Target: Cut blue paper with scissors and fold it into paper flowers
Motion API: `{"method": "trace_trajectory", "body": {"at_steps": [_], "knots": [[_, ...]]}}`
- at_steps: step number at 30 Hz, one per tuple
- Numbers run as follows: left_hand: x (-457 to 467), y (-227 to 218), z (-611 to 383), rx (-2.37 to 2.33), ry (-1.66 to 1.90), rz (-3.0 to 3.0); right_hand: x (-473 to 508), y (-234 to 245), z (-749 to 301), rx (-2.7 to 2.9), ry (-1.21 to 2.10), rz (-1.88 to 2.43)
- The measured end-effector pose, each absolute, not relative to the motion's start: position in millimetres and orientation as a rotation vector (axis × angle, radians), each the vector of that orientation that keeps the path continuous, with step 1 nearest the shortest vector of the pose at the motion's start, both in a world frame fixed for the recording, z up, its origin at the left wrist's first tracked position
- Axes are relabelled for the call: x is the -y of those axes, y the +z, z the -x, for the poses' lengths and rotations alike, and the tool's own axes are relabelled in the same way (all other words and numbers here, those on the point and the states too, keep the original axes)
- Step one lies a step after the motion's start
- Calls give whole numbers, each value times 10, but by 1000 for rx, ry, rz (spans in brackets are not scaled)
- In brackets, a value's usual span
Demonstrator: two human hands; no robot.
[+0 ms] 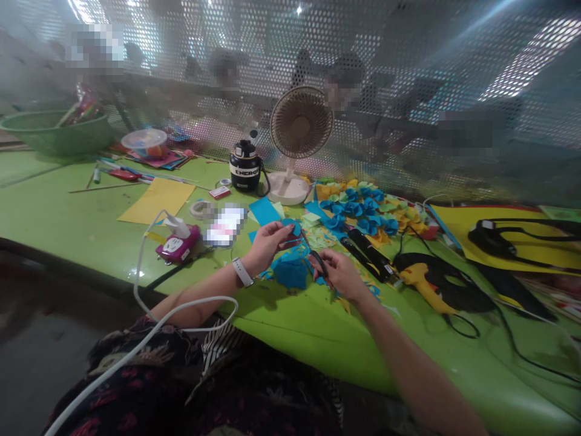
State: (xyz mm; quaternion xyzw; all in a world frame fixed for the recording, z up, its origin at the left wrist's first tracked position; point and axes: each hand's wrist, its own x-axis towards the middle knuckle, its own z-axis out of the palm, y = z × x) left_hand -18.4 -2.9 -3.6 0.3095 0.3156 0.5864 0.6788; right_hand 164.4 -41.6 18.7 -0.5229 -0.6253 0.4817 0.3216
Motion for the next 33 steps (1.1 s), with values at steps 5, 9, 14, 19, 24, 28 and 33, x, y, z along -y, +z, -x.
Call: {"method": "trace_trajectory", "body": {"at_steps": [5,9,14,19,24,28,33], "knots": [[29,-33,185,-713,1317,-693,419,185,-1647,1645,1274,1367],[25,-19,186,-718,1317,-683,419,197,-1645,1636,1263,1379],[15,-20,196,-738,1319,-689,411,207,-1651,1648,1225,1372],[7,-42,201,-761,1324,-723,414,194,-1648,1636,1220,1349],[-15,-46,204,-770,1355,-745,344,115,-1701,1628,1208,1352],[-35,-38,222,-806,1343,-755,149,12,-1890,1680,864,1414],[-37,-42,240,-834,1296,-817,-81,-63,-2152,1839,333,1718]]}}
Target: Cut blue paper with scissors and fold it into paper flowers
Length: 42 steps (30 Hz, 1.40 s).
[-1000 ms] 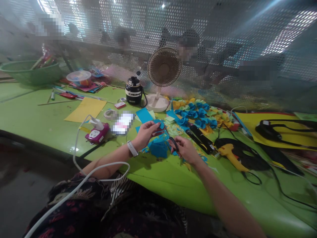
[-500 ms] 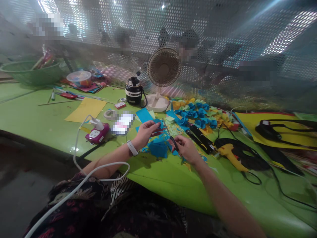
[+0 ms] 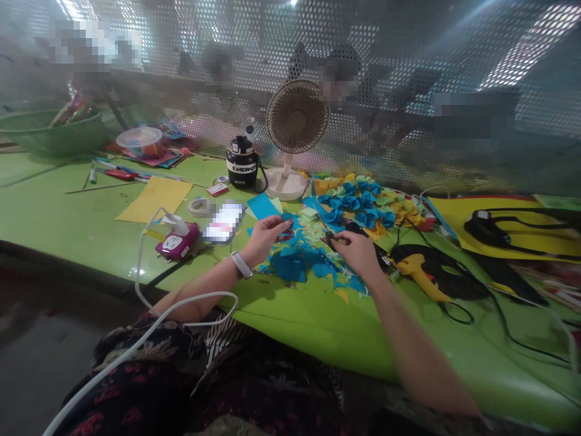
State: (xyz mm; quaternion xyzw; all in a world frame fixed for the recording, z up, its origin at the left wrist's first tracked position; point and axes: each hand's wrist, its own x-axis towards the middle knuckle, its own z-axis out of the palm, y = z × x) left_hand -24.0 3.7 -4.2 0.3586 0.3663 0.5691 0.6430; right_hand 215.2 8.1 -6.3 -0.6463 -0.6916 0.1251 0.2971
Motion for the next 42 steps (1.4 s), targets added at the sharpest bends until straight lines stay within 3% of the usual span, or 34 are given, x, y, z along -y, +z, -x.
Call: {"method": "trace_trajectory", "body": {"at_steps": [13,17,21,25,27,42], "knots": [[-31,-50,266,-799,1255,-866,-189,-163,-2129,1925,243,2056],[-16,-42,262,-803,1239,-869,-191,-143,-2167,1960,362,2040],[5,-30,244,-808,1221,-876,-54,-26,-2074,1754,465,1856],[46,-54,198,-814,1214,-900,193,76,-1788,1551,988,1391],[68,-77,175,-805,1218,-930,288,76,-1655,1498,1081,1297],[141,-144,110,-786,1207,-973,325,2,-1558,1333,1123,1250]]}}
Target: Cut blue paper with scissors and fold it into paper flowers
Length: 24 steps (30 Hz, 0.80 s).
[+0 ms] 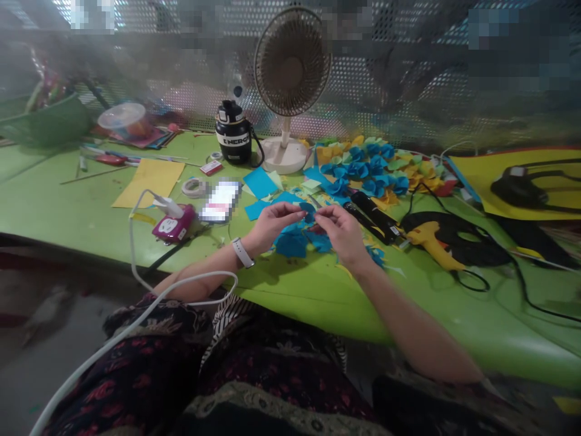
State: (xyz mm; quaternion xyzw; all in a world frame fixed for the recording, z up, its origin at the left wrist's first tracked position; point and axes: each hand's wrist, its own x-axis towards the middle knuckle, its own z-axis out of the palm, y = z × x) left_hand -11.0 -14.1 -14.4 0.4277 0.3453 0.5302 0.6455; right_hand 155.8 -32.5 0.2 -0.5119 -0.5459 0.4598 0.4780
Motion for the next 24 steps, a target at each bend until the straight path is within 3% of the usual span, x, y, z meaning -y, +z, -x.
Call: {"method": "trace_trajectory", "body": {"at_steps": [7,12,17,24], "knots": [[134,-120,111,-786,1216,-1073,324,-20,-1546,1310,1092,1193],[4,69,376,-965,899,-1590,280,45,-1651,1325,986,1197],[87,-25,533,-1118,637,-1960,274,74,-1667,1330,982,1166],[162,77,545,-955,942,-1963,316,108,-1663,1425,1050,1139]]}}
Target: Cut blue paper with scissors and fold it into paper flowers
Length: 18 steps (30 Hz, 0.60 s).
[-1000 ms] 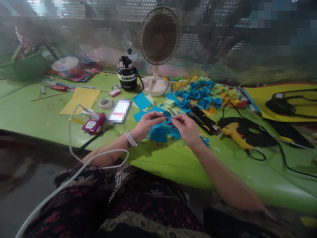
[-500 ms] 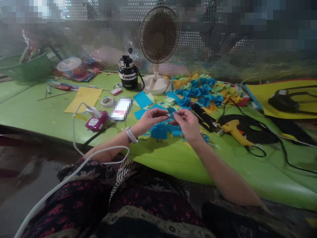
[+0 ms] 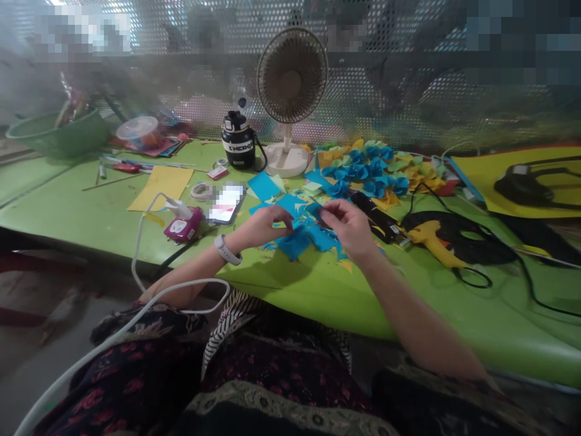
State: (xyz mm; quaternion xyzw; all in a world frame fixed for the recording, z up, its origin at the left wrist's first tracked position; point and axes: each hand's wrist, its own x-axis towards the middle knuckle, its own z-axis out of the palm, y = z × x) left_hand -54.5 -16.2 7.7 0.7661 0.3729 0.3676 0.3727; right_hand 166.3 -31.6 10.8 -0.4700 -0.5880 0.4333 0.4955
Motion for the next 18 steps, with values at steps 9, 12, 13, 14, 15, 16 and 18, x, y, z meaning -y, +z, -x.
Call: {"method": "trace_trajectory", "body": {"at_steps": [9,12,13,14,15,16,18], "knots": [[215,104,450,-1269,574,-2304,236,136,-1807,1453,1013,1179],[333,43,377,-1470,277,-2510,225,119,-1800,1439,1020,1173],[360,28,354,-1519,218,-2561,227,113,-1790,1439,1028,1166],[377,19,334,-1547,176,-2605,230,108,-1780,1441,1035,1161],[383,17,318,-1557,142,-2639,233,105,-1771,1444,1040,1159],[378,25,308,-1556,122,-2660,236,104,-1766,1447,1041,1159],[334,72,307,-1567,140,-2667,239,105,-1764,1454,1032,1165]]}}
